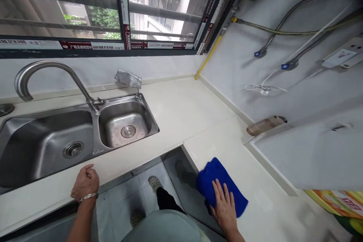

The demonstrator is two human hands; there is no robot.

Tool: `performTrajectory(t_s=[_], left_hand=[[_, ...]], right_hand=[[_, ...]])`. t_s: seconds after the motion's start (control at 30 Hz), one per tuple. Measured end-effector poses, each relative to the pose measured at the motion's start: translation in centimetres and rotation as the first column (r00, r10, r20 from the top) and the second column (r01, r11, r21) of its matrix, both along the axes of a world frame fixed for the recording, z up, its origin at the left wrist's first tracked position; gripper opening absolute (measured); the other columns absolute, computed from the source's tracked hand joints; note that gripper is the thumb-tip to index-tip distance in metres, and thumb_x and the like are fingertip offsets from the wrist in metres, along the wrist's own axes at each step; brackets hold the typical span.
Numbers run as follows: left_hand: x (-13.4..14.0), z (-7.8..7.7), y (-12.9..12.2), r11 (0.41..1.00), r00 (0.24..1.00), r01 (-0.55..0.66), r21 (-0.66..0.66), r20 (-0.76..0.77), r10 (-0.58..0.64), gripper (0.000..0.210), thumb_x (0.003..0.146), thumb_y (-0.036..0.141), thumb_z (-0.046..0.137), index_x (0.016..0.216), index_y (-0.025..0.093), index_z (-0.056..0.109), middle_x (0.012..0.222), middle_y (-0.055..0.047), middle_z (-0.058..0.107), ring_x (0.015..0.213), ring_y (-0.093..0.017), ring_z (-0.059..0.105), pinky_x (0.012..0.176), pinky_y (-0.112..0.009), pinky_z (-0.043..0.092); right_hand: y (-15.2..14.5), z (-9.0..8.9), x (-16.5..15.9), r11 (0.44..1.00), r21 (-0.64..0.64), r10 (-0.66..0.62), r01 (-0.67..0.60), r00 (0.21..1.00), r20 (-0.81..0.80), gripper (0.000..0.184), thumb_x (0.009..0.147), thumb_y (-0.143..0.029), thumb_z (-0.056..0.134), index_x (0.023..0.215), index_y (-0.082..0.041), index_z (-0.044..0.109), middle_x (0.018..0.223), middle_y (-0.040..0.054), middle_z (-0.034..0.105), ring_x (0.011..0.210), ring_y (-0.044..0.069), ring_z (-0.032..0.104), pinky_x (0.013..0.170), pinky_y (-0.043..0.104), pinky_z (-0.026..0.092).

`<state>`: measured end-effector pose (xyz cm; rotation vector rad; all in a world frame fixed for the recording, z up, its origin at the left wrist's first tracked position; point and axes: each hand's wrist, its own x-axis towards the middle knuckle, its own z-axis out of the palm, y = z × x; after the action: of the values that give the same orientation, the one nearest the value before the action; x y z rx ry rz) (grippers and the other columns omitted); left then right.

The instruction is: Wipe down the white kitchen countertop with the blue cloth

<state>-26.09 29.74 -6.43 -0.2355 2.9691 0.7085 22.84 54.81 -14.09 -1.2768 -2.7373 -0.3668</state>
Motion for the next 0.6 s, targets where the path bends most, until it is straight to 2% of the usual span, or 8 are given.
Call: performTrajectory(t_s=[0.13,0.27,0.4,0.6], left_hand=[[-0.7,0.3,-0.7,0.988,0.988,0.151,-0.038,0.038,-0.15,0.037,0.091,0.032,0.043,0.118,0.026,0.068,0.104,-0.008,0.07,0.068,-0.023,0.054,0.065,-0.036,0.039],[-1.1,-0.1,-1.1,0.951,0.953,0.301,-0.071,0.025,-0.3,0.036,0.091,0.026,0.043,0.117,0.023,0.068,0.115,-0.008,0.069,0.076,-0.022,0.059,0.066,-0.034,0.041],[-1.3,-0.9,-1.2,0.924,0.929,0.364,-0.12,-0.023,-0.369,0.037,0.092,0.027,0.042,0.119,0.025,0.067,0.117,-0.005,0.069,0.077,-0.021,0.059,0.065,-0.033,0.041],[-1.4,-1.6,-1.1,0.936,0.934,0.35,-0.038,-0.068,-0.352,0.036,0.09,0.024,0.044,0.116,0.023,0.069,0.121,-0.005,0.068,0.081,-0.021,0.058,0.061,-0.031,0.034]], right_hand=[[-2.2,-0.4,5.8,1.0,-0.017,0.001,-0.001,1.0,-0.01,0.082,0.087,-0.03,0.043,0.159,-0.024,0.003,0.163,0.0035,0.02,0.149,0.034,0.017,0.114,0.06,0.029],[-2.6,-0.7,8.7,0.999,-0.027,0.019,-0.018,0.999,0.027,0.088,0.084,-0.031,0.049,0.159,-0.024,0.002,0.163,0.0045,0.022,0.148,0.036,0.02,0.113,0.062,0.031],[-2.1,-0.9,8.0,1.0,-0.027,-0.001,0.002,0.999,0.033,0.088,0.085,-0.03,0.049,0.159,-0.023,0.001,0.162,0.0073,0.022,0.148,0.038,0.02,0.112,0.065,0.03],[-1.2,-0.4,3.0,0.994,-0.002,-0.106,0.106,0.993,-0.052,0.079,0.091,-0.029,0.038,0.158,-0.017,-0.001,0.162,0.0132,0.02,0.149,0.04,0.016,0.111,0.07,0.027]])
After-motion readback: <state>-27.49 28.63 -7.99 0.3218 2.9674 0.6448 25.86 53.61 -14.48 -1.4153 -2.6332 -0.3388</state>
